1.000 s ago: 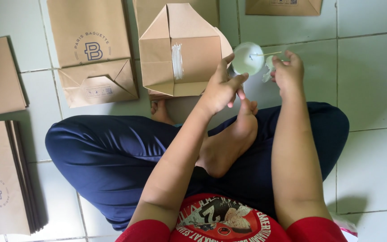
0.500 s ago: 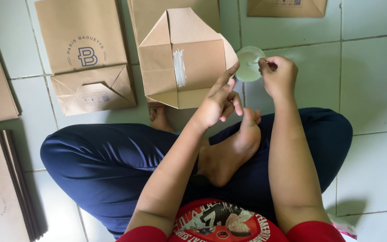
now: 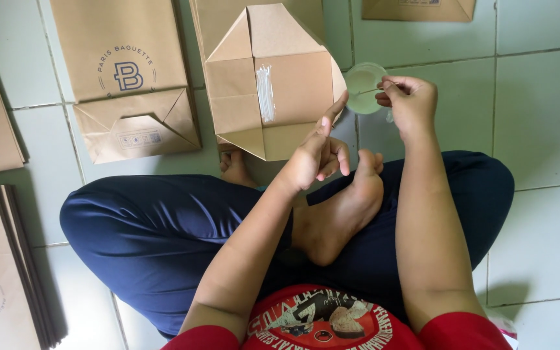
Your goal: The person applies glue to the bottom folds of paper bags using a small applicator stick and then presses the folds down by hand to secure them.
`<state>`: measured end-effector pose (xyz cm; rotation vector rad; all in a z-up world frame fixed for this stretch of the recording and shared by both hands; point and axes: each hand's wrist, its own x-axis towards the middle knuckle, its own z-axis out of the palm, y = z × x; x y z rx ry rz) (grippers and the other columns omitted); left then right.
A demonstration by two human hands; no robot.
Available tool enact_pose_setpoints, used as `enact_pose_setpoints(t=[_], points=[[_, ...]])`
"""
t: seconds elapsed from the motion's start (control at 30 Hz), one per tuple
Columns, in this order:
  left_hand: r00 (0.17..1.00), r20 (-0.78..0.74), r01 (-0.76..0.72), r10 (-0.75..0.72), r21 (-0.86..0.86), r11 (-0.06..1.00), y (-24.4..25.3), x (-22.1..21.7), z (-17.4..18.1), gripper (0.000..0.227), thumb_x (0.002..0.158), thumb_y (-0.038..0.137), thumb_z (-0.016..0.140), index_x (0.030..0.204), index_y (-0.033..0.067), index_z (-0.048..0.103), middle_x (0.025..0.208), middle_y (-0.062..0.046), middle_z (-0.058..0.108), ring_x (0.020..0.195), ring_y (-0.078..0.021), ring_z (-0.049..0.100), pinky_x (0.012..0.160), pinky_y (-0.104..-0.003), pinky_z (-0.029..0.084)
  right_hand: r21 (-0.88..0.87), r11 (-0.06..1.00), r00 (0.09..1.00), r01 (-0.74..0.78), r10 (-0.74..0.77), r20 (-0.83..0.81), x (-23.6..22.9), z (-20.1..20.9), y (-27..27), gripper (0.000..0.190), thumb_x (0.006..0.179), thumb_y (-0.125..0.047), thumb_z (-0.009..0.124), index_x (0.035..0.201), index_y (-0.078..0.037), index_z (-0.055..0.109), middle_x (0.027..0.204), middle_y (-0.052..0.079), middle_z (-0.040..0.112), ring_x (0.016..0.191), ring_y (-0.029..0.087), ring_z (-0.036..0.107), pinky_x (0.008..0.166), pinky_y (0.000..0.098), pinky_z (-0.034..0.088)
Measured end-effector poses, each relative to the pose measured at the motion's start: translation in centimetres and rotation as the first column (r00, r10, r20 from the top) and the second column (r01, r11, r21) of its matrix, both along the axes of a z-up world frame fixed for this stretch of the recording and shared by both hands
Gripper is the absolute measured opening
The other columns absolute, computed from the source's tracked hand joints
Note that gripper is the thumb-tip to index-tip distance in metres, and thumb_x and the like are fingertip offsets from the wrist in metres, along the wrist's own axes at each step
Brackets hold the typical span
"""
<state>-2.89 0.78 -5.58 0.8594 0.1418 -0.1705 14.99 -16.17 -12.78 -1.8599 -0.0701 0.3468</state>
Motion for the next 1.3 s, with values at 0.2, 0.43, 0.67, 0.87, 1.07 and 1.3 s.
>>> enact_pose_setpoints(t=[0.2,0.43,0.67,0.87,1.07,1.3], points=[[1.0,0.014,0.002,-0.002,-0.006,1.0,0.1,-0.8,-0.4,0.075,0.104,0.064,0.029,0.167,0.0268,0.014,0.064,-0.017,0.063,0.031,-0.0098,0.043,0.032,-0.016,0.032,0.088,0.994,0.993,0.062,-0.053,-0.109,-0.5,-0.6,-0.2,0.024,0.101,-0.006,0.066,0.118,0.011,0.065,0.104,0.027,0.073,0.085,0.029,0.08,0.073,0.0371,0.07],[0.999,0.031,0.006,-0.006,-0.002,1.0,-0.3,-1.2,-1.4,0.072,0.105,0.063,0.028,0.167,0.0285,0.014,0.064,-0.02,0.064,0.029,-0.0109,0.043,0.03,-0.017,0.031,0.117,0.96,0.949,0.256,-0.227,-0.219,2.3,-6.2,-4.0,0.034,0.103,-0.01,0.061,0.135,0.001,0.054,0.107,0.023,0.075,0.079,0.021,0.082,0.071,0.0357,0.075],[0.999,0.037,0.008,-0.009,0.009,1.0,-0.5,-1.5,-1.7,0.072,0.104,0.063,0.029,0.167,0.0306,0.012,0.064,-0.019,0.064,0.03,-0.0112,0.045,0.03,-0.016,0.032,0.104,0.918,0.86,0.383,-0.312,-0.404,3.3,-8.4,-5.7,0.029,0.105,-0.016,0.059,0.131,-0.008,0.05,0.109,0.016,0.077,0.079,0.014,0.078,0.076,0.0307,0.074],[0.999,0.036,0.029,-0.029,0.01,1.0,-0.4,-1.4,-1.3,0.07,0.105,0.06,0.03,0.166,0.031,0.011,0.064,-0.02,0.065,0.03,-0.0115,0.045,0.029,-0.016,0.031,0.138,0.88,0.821,0.455,-0.355,-0.447,3.7,-8.7,-6.0,0.011,0.101,-0.021,0.068,0.106,-0.012,0.064,0.099,0.015,0.079,0.076,0.016,0.078,0.072,0.0314,0.073],[0.999,0.032,0.04,-0.039,-0.031,0.999,-0.3,-1.2,-1.2,0.072,0.105,0.06,0.031,0.167,0.0308,0.01,0.065,-0.02,0.065,0.03,-0.0116,0.045,0.03,-0.016,0.031,0.124,0.861,0.793,0.493,-0.386,-0.472,3.0,-7.3,-5.7,0.015,0.099,-0.027,0.071,0.099,-0.012,0.068,0.095,0.011,0.079,0.077,0.014,0.075,0.075,0.028,0.072],[0.999,0.03,0.04,-0.038,-0.088,0.995,-0.2,-1.2,-1.2,0.074,0.104,0.062,0.033,0.167,0.0297,0.009,0.065,-0.021,0.064,0.03,-0.0111,0.044,0.03,-0.016,0.03,0.276,0.783,0.796,0.558,-0.411,-0.444,2.2,-3.1,-4.6,0.015,0.094,-0.026,0.078,0.09,-0.014,0.071,0.09,0.007,0.079,0.073,0.01,0.074,0.073,0.0212,0.07]])
